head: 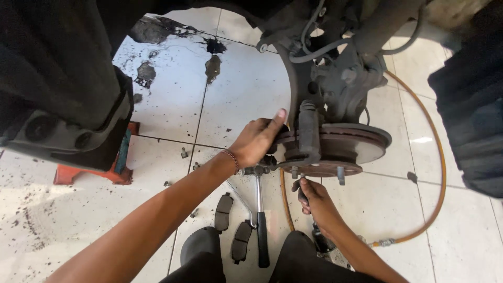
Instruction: Removing automotive components from a wheel hub to access and service the brake assembly.
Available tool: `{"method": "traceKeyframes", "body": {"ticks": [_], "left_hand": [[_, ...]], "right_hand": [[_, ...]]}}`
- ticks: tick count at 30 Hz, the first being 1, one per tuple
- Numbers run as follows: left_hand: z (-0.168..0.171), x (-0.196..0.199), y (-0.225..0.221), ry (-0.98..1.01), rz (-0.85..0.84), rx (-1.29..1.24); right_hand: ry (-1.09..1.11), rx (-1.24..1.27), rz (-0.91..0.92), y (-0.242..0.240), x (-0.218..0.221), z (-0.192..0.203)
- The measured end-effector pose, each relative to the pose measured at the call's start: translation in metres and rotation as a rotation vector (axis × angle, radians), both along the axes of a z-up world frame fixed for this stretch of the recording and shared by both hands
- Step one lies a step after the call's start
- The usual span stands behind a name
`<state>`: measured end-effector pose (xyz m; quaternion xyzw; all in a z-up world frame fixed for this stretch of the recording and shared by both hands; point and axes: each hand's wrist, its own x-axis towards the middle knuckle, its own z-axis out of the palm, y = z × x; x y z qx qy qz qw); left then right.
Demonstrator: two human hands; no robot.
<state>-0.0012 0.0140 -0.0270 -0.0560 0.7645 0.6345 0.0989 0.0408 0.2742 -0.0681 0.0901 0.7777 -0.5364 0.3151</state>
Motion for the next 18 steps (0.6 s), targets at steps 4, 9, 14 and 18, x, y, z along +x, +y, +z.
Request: {"method": "traceKeyframes", "body": {"ticks": [4,9,14,18], "left_hand": [[0.016,0.002,-0.006,-0.019,-0.017,-0.023],[0.000,-0.001,0.001,-0.036,-0.024,-0.007],[0.001,-0.007,0.000,0.010,-0.021,-0.078],[0.005,0.002,-0.003,0.007,-0.018,-0.001]], "right_hand": [[0.006,-0.018,-0.002,-0.004,-0.001,-0.008],[0.004,-0.112,-0.033,0.001,0.002,-0.020],[-0.032,-0.099,-0.032,-0.003,-0.001,-0.019],[-0.015,-0.090,-0.015,-0.008,0.003,-0.015]]}}
